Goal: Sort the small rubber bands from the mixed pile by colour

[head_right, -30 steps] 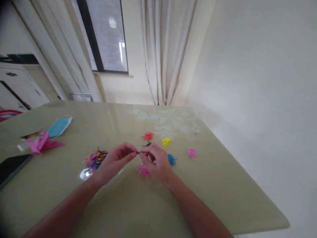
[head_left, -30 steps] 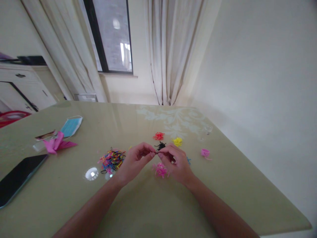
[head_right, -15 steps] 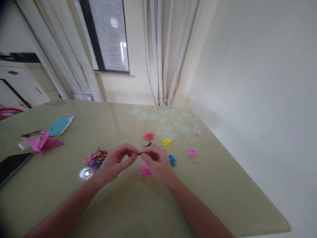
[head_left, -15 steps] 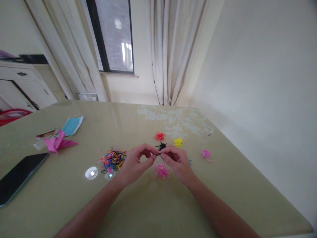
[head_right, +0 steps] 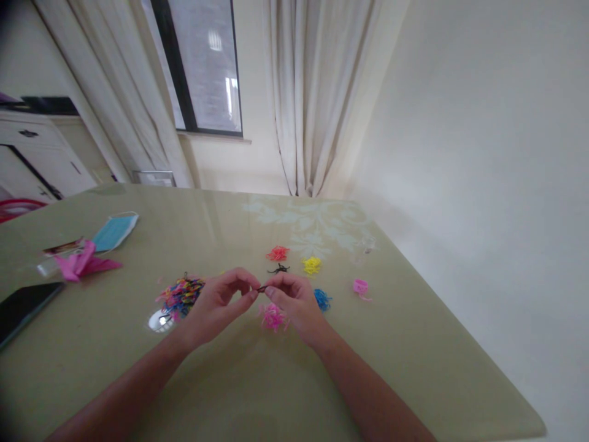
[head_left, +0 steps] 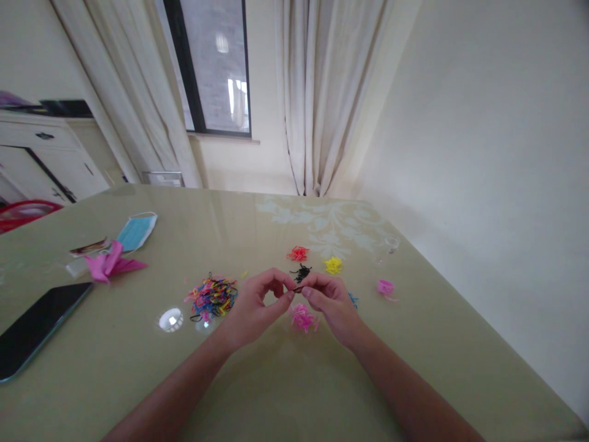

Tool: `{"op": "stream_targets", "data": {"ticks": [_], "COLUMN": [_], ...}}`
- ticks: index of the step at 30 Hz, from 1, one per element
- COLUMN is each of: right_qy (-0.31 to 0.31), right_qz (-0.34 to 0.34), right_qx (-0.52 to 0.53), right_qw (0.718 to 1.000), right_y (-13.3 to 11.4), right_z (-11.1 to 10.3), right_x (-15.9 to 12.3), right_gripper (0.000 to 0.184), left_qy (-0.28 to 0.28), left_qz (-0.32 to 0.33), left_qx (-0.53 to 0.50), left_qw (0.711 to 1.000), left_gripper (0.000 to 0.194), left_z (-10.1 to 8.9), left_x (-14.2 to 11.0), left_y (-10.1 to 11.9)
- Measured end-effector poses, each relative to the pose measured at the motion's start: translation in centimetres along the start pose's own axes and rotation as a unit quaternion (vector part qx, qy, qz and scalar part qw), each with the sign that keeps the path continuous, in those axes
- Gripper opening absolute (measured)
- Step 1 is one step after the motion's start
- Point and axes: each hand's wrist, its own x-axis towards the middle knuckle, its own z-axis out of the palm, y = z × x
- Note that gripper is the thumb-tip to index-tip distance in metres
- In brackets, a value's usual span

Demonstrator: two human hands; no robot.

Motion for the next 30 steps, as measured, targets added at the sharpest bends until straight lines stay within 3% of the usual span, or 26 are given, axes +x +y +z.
{"op": "stream_targets", "data": {"ticks": [11, 21, 30], "right_qy": [0.008, 0.026, 0.04], "right_qz": [-0.021, -0.023, -0.062], "right_qx": [-0.005, -0.059, -0.086], "right_qw": [1.0, 0.998, 0.994], "right_y": [-0.5, -0.9, -1.0], "right_z": [-0.3, -0.1, -0.2], "right_x": [0.1, 0.1, 0.0], "right_gripper": [0.021, 0.032, 0.024], "left_qy": [0.025, 0.037, 0.052], "left_qz": [0.018, 0.098, 0.095], "left_qx": [0.003, 0.17, 0.147], "left_qw": [1.0, 0.98, 0.983], "left_gripper": [0.007, 0.01, 0.012], "left_z": [-0.2, -0.1, -0.3], "left_x": [0.1, -0.1, -0.2], "left_y": [0.5, 1.5, 1.4]}}
